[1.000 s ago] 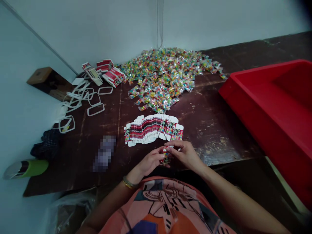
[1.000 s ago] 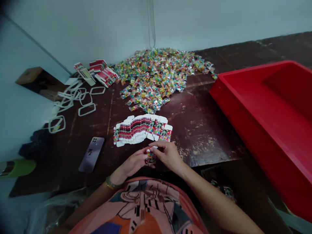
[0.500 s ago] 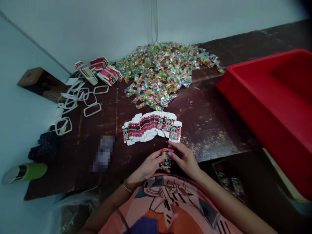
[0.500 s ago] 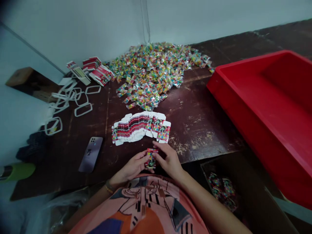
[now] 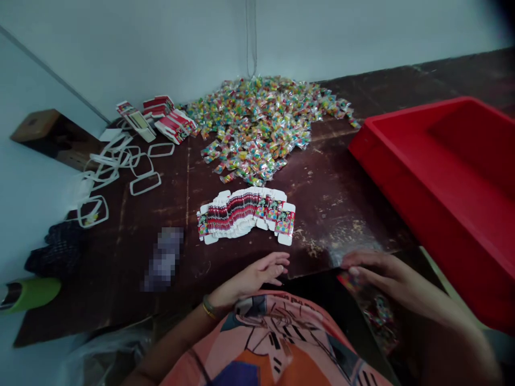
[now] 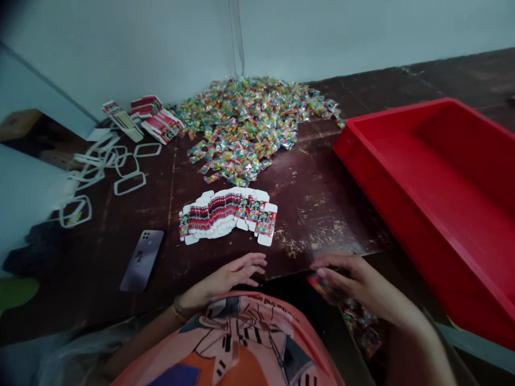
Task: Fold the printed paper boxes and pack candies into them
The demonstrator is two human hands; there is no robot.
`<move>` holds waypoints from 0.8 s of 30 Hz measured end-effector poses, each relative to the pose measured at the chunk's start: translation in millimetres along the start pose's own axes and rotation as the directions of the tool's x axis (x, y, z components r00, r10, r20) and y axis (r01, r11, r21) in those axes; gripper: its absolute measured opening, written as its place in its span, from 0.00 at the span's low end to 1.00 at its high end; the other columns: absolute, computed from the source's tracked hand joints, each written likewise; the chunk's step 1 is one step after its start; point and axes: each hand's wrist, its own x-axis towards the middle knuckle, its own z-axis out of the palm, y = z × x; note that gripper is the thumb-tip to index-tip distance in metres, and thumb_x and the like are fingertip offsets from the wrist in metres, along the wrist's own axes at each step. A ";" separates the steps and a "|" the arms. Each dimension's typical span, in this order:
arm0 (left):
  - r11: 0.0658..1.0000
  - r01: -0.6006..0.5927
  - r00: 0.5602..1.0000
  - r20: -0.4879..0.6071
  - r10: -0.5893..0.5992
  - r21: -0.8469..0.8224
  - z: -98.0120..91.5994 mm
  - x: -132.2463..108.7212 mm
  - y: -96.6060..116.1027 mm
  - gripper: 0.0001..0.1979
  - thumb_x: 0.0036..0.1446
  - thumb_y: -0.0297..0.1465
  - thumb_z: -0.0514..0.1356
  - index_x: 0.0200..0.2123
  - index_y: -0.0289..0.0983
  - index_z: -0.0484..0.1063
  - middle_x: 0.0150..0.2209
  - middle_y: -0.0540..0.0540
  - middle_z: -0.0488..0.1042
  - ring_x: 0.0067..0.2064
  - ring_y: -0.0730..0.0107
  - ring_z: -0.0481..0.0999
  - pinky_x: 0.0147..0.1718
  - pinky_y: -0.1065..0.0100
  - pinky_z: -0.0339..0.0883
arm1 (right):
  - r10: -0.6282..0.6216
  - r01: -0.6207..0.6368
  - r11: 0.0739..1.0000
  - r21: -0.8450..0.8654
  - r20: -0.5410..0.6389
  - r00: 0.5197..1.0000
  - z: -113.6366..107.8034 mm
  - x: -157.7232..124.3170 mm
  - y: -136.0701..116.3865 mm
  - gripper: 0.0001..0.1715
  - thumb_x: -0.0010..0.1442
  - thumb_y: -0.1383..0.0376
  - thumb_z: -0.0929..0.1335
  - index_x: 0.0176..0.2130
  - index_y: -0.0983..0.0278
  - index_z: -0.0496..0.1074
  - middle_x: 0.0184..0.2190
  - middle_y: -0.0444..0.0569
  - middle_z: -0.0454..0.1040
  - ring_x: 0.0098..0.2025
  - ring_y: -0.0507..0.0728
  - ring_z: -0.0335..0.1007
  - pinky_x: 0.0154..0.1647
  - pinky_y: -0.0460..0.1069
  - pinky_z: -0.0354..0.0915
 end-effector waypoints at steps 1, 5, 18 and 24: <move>1.000 -0.007 0.999 -0.032 0.007 0.001 -2.4 1.0 -0.4 0.21 0.58 0.39 0.59 0.53 0.39 0.67 0.51 0.39 0.68 0.52 0.60 0.68 0.47 0.61 0.65 | 0.013 -0.012 0.994 -0.109 0.011 1.000 -7.5 -0.3 4.6 0.16 0.60 0.54 0.66 0.42 0.59 0.77 0.43 0.52 0.77 0.45 0.62 0.72 0.49 0.56 0.67; 1.000 -0.019 0.989 -0.144 0.017 -0.009 -12.0 5.9 -1.5 0.19 0.58 0.39 0.57 0.49 0.36 0.69 0.47 0.39 0.71 0.46 0.63 0.72 0.44 0.62 0.65 | -0.198 0.133 0.908 -0.396 -0.129 0.972 32.5 48.5 9.4 0.28 0.58 0.53 0.67 0.54 0.60 0.69 0.54 0.56 0.69 0.55 0.66 0.64 0.56 0.61 0.60; 0.911 -0.080 0.989 -0.147 0.022 -0.404 -14.9 8.0 -1.7 0.19 0.50 0.32 0.62 0.46 0.33 0.72 0.40 0.40 0.75 0.39 0.64 0.74 0.41 0.64 0.62 | -0.752 0.650 0.617 -0.443 -0.088 0.654 112.2 53.9 -14.9 0.17 0.61 0.65 0.66 0.50 0.60 0.70 0.45 0.49 0.77 0.48 0.59 0.70 0.52 0.56 0.64; 0.989 0.089 0.965 -0.236 -0.115 -0.119 -0.8 16.6 -13.3 0.11 0.39 0.28 0.62 0.31 0.34 0.73 0.24 0.48 0.71 0.27 0.70 0.67 0.30 0.68 0.58 | -0.552 0.414 0.808 -0.419 -0.293 0.781 117.3 75.6 -15.0 0.17 0.59 0.63 0.67 0.49 0.59 0.71 0.53 0.54 0.71 0.54 0.63 0.65 0.51 0.58 0.66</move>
